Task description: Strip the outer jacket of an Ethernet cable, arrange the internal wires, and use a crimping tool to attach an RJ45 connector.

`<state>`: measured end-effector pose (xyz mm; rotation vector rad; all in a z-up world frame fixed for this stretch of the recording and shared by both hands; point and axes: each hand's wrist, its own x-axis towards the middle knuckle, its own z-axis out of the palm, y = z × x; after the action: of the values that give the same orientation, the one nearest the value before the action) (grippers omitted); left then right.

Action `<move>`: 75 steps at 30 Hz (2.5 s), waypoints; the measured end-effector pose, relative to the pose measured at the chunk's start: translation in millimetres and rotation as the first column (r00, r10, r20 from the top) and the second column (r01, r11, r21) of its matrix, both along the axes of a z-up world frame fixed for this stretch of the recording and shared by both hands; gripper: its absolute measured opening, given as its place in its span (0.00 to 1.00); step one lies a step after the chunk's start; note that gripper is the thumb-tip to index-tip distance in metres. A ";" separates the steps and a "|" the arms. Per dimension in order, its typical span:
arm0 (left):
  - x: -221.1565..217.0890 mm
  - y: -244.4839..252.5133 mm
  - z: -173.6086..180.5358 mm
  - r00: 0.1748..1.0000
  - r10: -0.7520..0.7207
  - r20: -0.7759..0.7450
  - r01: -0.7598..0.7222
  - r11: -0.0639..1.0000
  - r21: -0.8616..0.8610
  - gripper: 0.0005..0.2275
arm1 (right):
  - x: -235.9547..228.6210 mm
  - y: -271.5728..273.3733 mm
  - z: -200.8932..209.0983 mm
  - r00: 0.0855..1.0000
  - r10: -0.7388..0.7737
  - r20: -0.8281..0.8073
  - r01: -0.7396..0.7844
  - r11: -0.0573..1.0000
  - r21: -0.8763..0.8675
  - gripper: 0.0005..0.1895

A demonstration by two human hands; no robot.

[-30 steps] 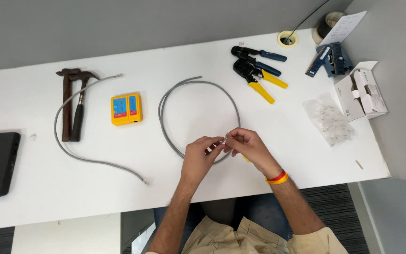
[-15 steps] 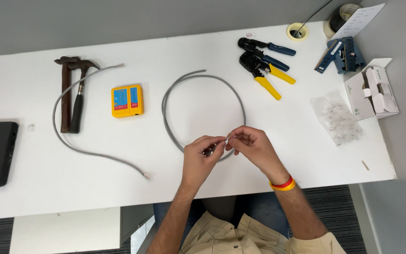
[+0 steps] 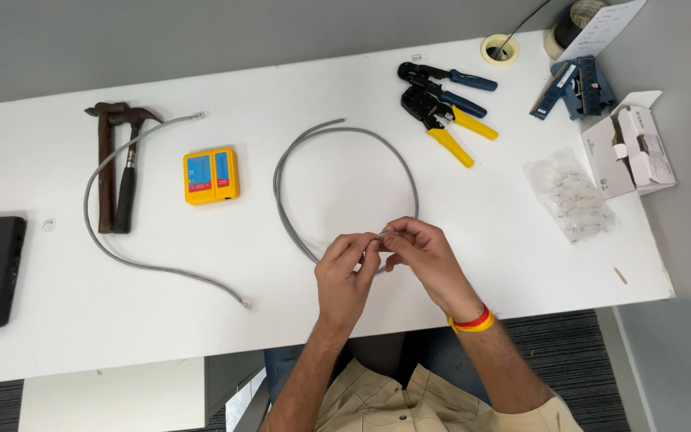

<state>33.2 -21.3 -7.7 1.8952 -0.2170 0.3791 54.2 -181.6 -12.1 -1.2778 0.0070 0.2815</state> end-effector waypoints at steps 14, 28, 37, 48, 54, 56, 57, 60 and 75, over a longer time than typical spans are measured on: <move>7.6 3.2 9.4 0.972 -0.106 -0.210 0.094 0.993 -0.065 0.08 | -13.6 -2.5 23.3 0.989 -0.067 0.135 0.106 0.946 -0.306 0.10; 10.9 -1.0 -21.9 0.909 -0.172 -0.380 0.046 0.947 -0.319 0.09 | -24.8 -2.0 8.7 0.415 0.309 0.856 0.687 0.510 -0.518 0.08; 18.1 6.1 -19.0 0.821 -0.334 -0.462 0.133 0.901 -0.414 0.11 | -14.9 -17.8 -14.2 0.957 -0.149 0.249 0.203 0.957 -0.209 0.08; 17.4 19.5 -22.5 0.804 -0.320 -0.500 0.167 0.930 -0.327 0.12 | -25.0 -32.7 11.5 0.942 -0.131 0.309 0.288 0.788 -0.544 0.16; 10.9 14.3 -19.4 0.867 -0.312 -0.389 0.213 0.937 -0.277 0.10 | -27.1 -2.0 19.6 0.935 -0.041 0.352 0.254 0.769 -0.586 0.11; 8.4 13.4 -20.8 0.871 -0.280 -0.403 0.177 0.945 -0.274 0.10 | -29.2 4.3 12.7 0.955 -0.061 0.290 0.241 0.730 -0.639 0.08; 6.8 13.4 -23.0 0.878 -0.268 -0.397 0.150 0.941 -0.304 0.09 | -31.3 7.5 10.7 0.907 -0.051 0.417 0.329 0.703 -0.630 0.07; 4.3 12.3 -34.1 0.882 -0.265 -0.390 0.110 0.920 -0.376 0.09 | -39.3 17.0 3.9 0.740 -0.029 0.672 0.515 0.666 -0.539 0.07; 10.6 21.4 -50.7 0.798 -0.405 -0.446 -0.003 0.738 -0.675 0.07 | -63.6 8.5 11.8 0.166 0.364 0.916 0.603 0.698 -0.387 0.08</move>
<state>43.8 0.0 -58.4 1.1826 0.1054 -0.2742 -9.3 -173.1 -0.3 -2.0488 -1.0596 -0.9629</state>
